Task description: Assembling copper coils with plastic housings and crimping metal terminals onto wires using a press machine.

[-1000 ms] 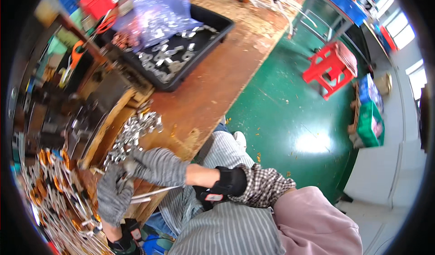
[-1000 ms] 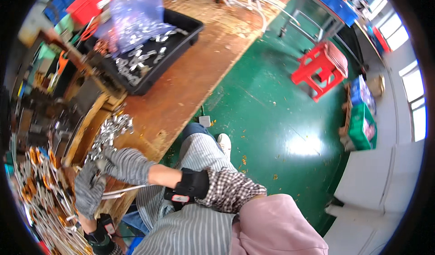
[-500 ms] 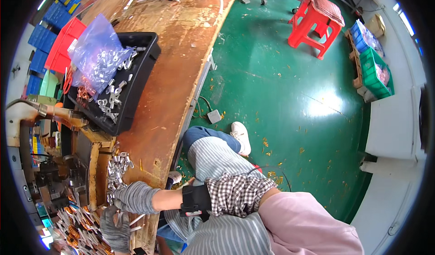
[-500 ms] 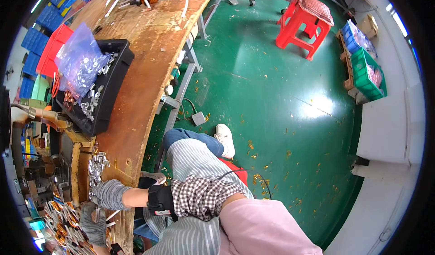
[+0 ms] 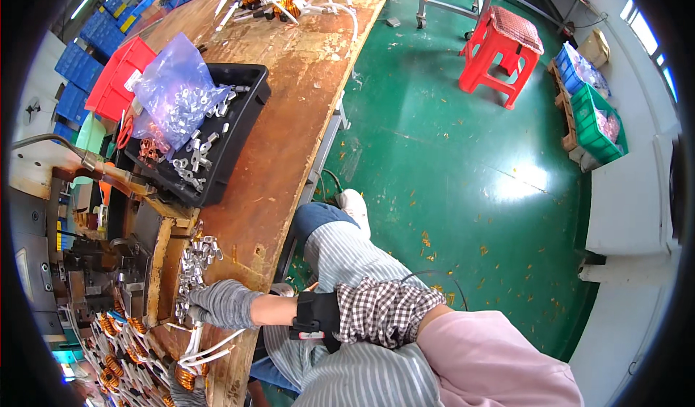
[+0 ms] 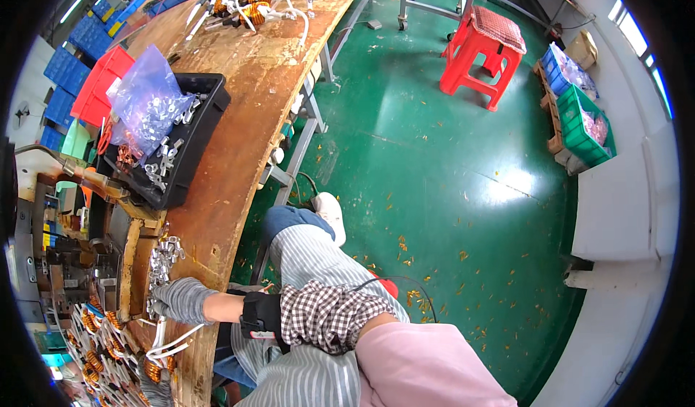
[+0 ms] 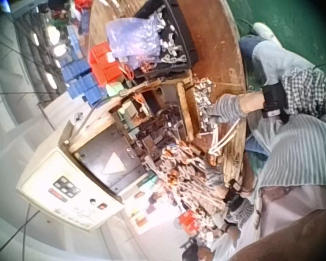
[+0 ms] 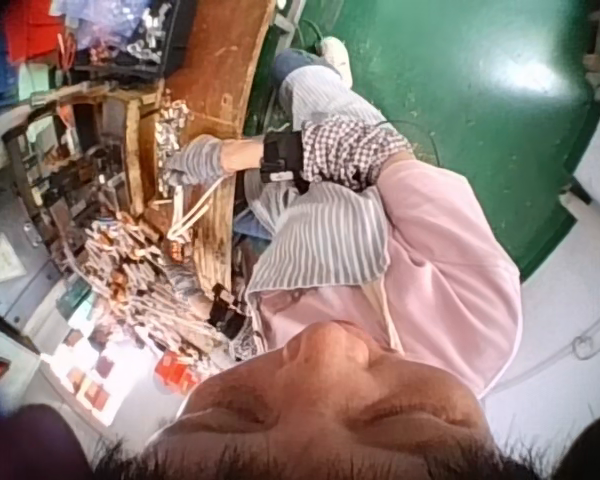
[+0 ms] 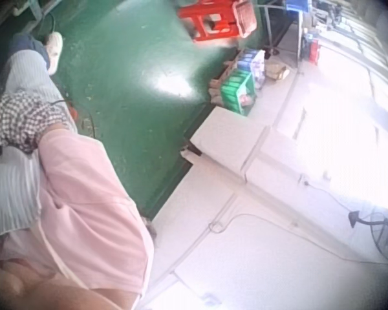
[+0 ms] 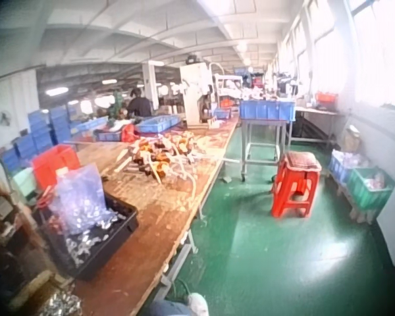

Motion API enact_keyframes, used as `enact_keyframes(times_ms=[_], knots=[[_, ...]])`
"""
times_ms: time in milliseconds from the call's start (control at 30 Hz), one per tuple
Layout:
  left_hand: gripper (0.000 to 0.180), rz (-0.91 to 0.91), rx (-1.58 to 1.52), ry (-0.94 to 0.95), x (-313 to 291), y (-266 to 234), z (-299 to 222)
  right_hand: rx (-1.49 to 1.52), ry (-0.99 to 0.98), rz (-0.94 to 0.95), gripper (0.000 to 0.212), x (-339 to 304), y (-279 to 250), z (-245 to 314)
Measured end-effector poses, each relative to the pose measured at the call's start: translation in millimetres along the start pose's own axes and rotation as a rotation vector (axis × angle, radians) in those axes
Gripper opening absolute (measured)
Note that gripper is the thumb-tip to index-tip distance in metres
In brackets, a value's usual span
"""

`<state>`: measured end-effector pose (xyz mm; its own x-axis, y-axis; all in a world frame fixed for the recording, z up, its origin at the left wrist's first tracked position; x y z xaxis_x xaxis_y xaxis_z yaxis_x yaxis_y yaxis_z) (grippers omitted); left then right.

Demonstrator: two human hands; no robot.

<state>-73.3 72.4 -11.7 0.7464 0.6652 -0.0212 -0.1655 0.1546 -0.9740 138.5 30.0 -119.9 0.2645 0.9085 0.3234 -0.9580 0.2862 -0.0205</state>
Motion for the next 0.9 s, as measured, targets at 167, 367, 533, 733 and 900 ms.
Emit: enact_keyframes(times_ms=[167, 367, 533, 733, 900], knots=[[0.042, -0.029, -0.055, 0.0, 3.3, 15.0, 5.9, -0.06, -0.009, -0.041, 0.019, -5.9, -4.7, 9.3], [0.043, -0.028, -0.114, -0.027, 3.7, 33.9, 17.4, -0.112, 0.042, -0.01, 0.025, -6.0, -6.7, 16.6], [0.044, -0.036, -0.153, -0.016, 17.5, 42.8, 20.9, -0.17, -0.015, -0.055, 0.022, -5.2, 0.0, 5.1], [0.045, -0.053, -0.192, -0.004, 31.5, 46.5, 18.0, -0.155, -0.019, -0.077, 0.023, -6.3, -1.4, 6.3], [0.047, -0.08, -0.225, -0.004, 37.5, 47.7, 13.9, -0.06, 0.006, 0.005, 0.022, -5.4, -3.0, 6.5]])
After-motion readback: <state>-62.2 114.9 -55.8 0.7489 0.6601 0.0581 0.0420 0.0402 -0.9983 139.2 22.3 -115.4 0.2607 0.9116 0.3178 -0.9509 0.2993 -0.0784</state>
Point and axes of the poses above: each hand's wrist, its own x-axis towards the middle knuckle, its own y-axis out of the palm, z = x × y, the point moved 4 cm from there along x, towards the middle knuckle, and after that the axes turned 13 degrees about x, right-handed, at the moved point
